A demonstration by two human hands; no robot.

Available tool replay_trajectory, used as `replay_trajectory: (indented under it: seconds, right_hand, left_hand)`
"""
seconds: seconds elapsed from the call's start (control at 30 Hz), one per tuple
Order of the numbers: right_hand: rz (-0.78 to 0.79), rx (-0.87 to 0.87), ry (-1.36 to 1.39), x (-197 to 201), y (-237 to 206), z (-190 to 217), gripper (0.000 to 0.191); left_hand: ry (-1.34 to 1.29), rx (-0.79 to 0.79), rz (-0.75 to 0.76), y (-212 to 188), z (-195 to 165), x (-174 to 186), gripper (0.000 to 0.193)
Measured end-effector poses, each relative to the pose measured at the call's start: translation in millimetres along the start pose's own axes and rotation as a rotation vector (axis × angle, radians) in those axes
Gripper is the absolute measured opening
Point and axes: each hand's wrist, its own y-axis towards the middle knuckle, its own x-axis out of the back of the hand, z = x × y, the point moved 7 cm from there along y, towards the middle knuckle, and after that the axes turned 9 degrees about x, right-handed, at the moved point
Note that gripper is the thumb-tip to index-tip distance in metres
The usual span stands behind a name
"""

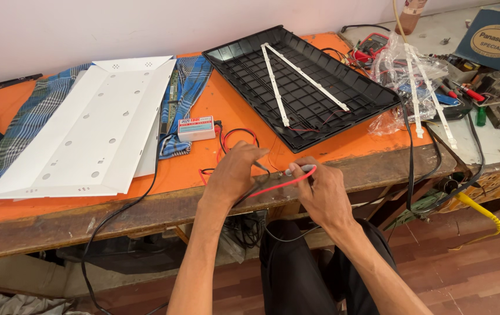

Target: The person connects wires to LED strips, places the strips into a black fixture, and then fits a white cover over the fixture. The person also opens a cardboard box containing various items.

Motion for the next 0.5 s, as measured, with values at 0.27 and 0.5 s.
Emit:
replay_trajectory:
  seconds: [0.27,0.5]
  right_hand:
    - [-0.115,0.088,0.053,6.7,-16.0,5.3,0.017]
    - [-0.153,0.173,0.103,8.8,-22.2,9.2,0.016]
  left_hand:
    - [-0.024,-0.013,0.002,18.2,-9.7,-9.1,0.011]
    - [0.002,-0.039,0.164,27.7,-8.2,-25.9,0.007]
